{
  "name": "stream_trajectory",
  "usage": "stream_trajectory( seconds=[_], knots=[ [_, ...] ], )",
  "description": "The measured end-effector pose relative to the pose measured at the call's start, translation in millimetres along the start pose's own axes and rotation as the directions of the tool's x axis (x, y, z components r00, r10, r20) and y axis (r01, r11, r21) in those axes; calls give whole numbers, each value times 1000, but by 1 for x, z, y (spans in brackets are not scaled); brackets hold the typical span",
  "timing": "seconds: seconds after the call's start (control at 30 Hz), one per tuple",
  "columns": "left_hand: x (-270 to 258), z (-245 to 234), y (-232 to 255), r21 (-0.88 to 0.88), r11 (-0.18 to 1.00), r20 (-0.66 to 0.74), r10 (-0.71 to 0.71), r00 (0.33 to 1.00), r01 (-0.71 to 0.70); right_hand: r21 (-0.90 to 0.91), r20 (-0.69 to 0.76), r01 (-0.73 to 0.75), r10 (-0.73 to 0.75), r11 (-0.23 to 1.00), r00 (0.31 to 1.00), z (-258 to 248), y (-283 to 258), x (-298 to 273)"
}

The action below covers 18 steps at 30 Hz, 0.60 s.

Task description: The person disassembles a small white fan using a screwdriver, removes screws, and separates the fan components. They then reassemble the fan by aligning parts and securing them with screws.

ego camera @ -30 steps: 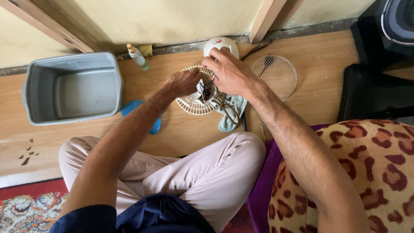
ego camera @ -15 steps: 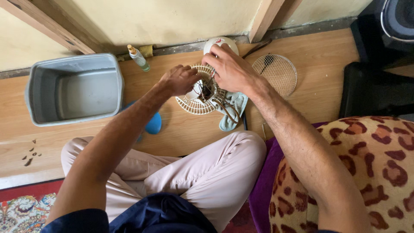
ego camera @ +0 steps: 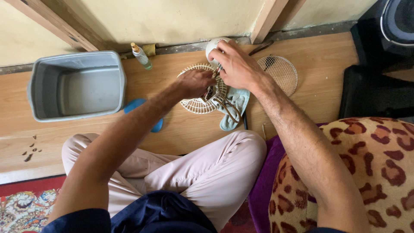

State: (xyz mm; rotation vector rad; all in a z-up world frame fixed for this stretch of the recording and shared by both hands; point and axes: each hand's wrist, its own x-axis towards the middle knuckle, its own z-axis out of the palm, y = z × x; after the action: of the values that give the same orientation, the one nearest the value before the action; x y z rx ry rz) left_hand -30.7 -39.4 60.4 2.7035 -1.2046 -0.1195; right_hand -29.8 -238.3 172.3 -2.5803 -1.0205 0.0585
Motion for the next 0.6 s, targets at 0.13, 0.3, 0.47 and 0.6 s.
stream_trajectory(
  seconds=[0.13,0.3,0.47,0.6],
  knots=[
    [4,10,-1,-111,989,-17,-100,995,98,-8,-16,34,-34,999,999,2,1,0],
    [0,22,-15,-262,946,-25,-205,979,191,-19,2,13,-13,1000,1000,6,2,0],
    [-3,11,-13,-321,882,90,-334,938,345,-39,2,14,-14,999,1000,6,1,0],
    [-18,1,-12,-311,884,77,-343,936,349,-14,0,11,-11,1000,1000,4,0,0]
  ],
)
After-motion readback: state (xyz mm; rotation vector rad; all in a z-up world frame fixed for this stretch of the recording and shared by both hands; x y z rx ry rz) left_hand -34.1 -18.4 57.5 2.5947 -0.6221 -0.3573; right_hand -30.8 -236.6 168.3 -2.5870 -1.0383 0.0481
